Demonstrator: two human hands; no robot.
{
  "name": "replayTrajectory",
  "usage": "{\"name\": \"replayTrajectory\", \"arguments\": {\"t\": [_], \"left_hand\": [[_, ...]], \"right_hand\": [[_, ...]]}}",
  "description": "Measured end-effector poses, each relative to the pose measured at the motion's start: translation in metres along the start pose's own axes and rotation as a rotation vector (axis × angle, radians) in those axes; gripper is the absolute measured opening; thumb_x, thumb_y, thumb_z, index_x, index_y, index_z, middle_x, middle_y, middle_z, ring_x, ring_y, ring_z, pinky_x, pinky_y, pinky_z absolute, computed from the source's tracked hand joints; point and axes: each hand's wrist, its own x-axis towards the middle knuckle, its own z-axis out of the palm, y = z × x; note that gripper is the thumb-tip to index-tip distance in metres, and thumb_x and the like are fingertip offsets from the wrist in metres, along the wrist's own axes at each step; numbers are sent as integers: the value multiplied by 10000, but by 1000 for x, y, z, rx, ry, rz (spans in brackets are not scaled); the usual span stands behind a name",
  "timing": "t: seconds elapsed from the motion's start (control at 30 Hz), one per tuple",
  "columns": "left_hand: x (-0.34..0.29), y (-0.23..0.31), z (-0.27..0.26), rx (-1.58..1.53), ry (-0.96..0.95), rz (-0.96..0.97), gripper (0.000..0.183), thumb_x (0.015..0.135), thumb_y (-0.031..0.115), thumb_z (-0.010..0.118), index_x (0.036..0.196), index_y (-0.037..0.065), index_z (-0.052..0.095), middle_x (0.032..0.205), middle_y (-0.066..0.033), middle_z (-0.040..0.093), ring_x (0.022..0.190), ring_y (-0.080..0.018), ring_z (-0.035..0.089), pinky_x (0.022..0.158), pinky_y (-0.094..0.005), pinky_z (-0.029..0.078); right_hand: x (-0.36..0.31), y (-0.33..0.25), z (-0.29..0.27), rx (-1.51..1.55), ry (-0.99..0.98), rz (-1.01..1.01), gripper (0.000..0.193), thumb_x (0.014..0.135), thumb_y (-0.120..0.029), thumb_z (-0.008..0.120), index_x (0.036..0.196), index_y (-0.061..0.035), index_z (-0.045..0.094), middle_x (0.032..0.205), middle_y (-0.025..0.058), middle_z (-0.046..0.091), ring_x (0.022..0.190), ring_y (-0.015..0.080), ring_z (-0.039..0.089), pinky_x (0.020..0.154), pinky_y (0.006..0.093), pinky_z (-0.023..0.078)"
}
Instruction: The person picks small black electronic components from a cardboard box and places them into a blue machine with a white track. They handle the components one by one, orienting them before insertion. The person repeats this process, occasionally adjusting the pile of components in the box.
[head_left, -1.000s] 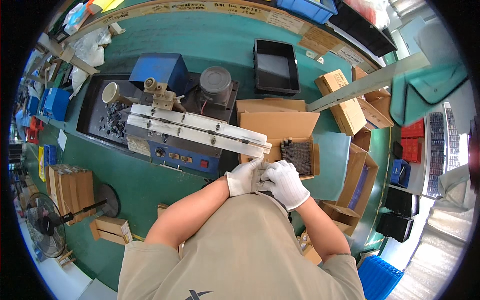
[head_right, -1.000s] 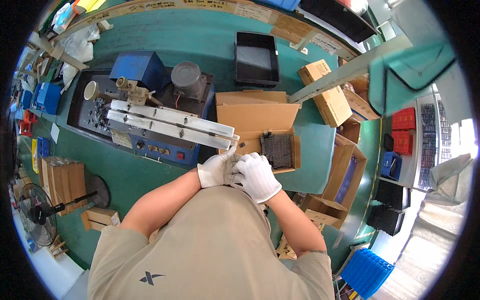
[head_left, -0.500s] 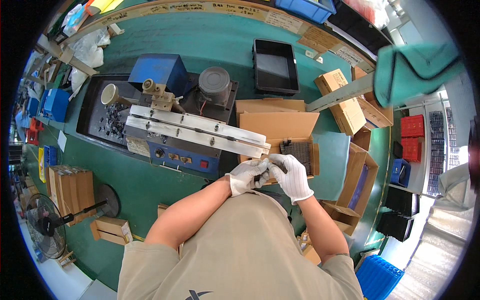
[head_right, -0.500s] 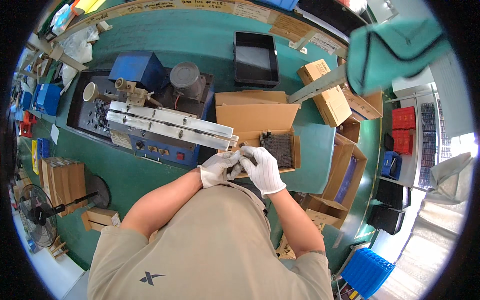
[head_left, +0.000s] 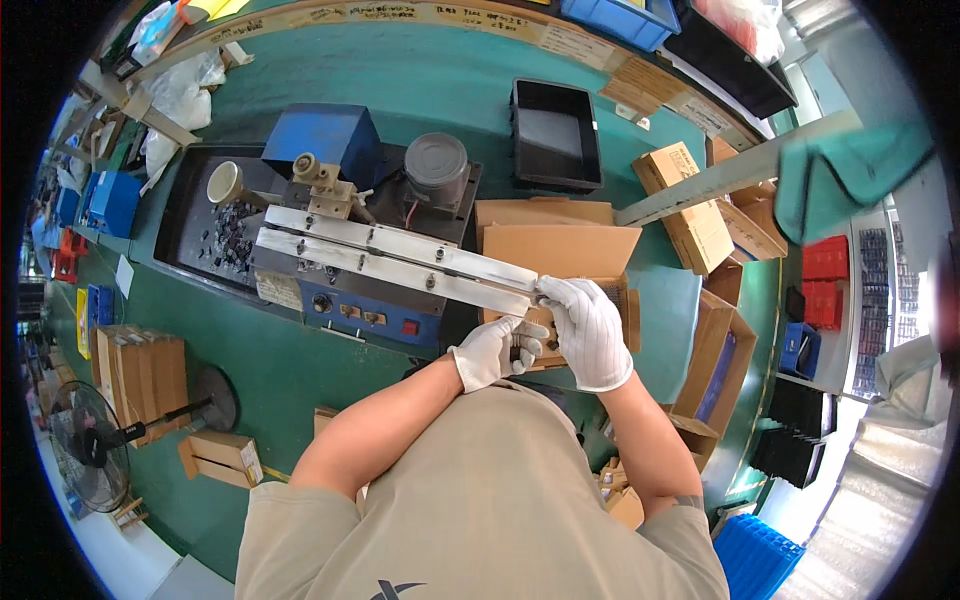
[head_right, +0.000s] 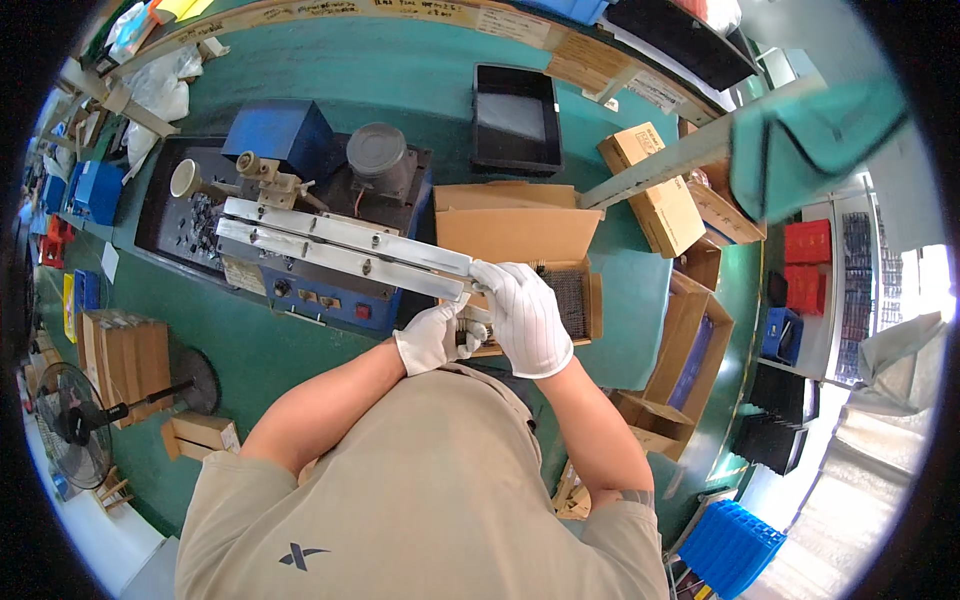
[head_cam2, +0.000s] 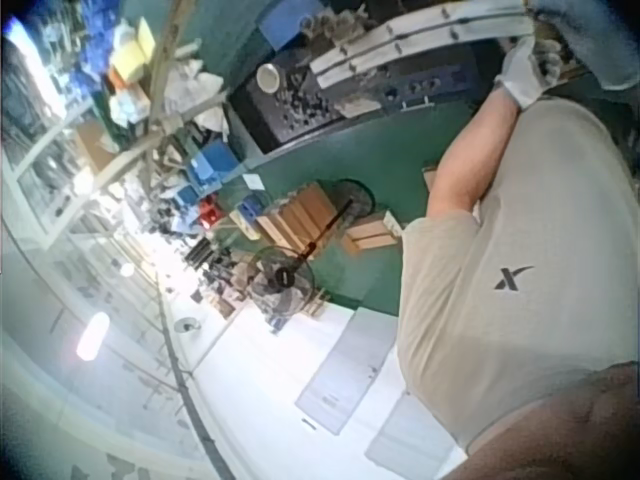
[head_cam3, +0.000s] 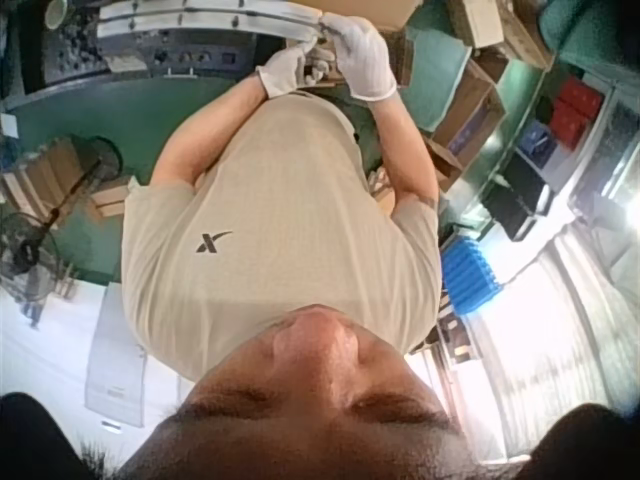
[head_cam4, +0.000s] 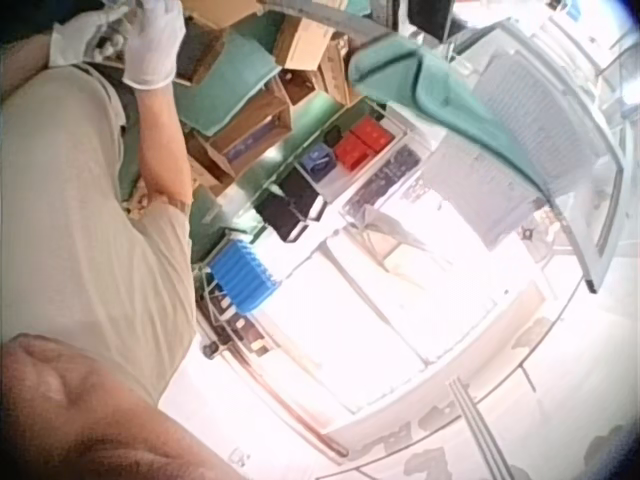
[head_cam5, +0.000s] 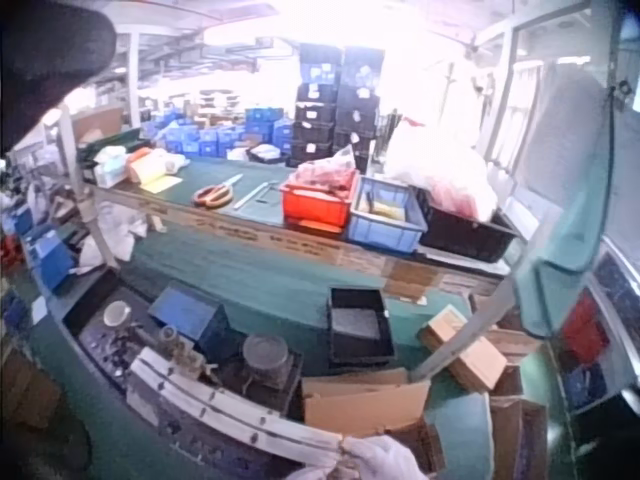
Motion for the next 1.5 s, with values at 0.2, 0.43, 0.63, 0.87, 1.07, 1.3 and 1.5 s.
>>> {"name": "replayTrajectory", "arguments": {"t": [0.2,0.43,0.63,0.87,1.07,1.3,1.5], "left_hand": [[-2,0,2,-118,-62,43,530,1077,544,374,1316,114,571,1139,-95,696,915,-222,682,809,-385,560],[-7,3,11,-246,-152,85,474,1093,453,364,1380,112,524,1311,-109,638,1177,-293,627,1025,-496,500],[9,-12,-13,-194,-224,37,491,1073,484,428,1347,96,553,1319,-99,637,1246,-296,593,1103,-510,428],[9,-11,-5,-130,-129,-41,489,1039,532,489,1276,123,615,1266,-69,673,1202,-284,626,1114,-506,417],[-1,-6,5,-110,-127,52,394,1045,454,532,1264,138,618,1167,-47,696,1088,-255,670,1034,-490,499],[1,-13,1,-13,-95,207,400,1008,436,621,1198,84,646,974,-37,689,836,-189,655,895,-409,558],[-4,-2,1,-112,-20,-33,487,996,478,625,1202,38,645,967,-56,691,836,-189,662,868,-401,566]], "right_hand": [[17,-15,4,-89,-33,-27,359,807,80,689,1142,-49,658,946,131,713,843,341,671,763,419,548],[-29,-6,1,-83,-376,22,286,794,-166,742,1067,-106,681,943,95,699,856,325,641,777,432,501],[-45,-2,20,-347,-404,7,231,846,-267,700,1048,-156,709,937,39,670,878,294,602,766,431,463],[-54,8,29,41,-161,236,106,880,-110,664,977,-81,697,814,126,647,769,344,619,700,444,511],[-45,7,20,58,-179,250,119,881,-94,662,991,-64,698,833,143,646,793,360,626,715,443,526],[-38,-5,13,91,-125,324,155,876,-29,669,1025,-65,695,870,151,662,836,355,644,741,429,532],[-12,-1,-8,-67,84,77,413,829,87,712,1216,-35,637,1066,143,711,926,335,677,831,403,551]]}}
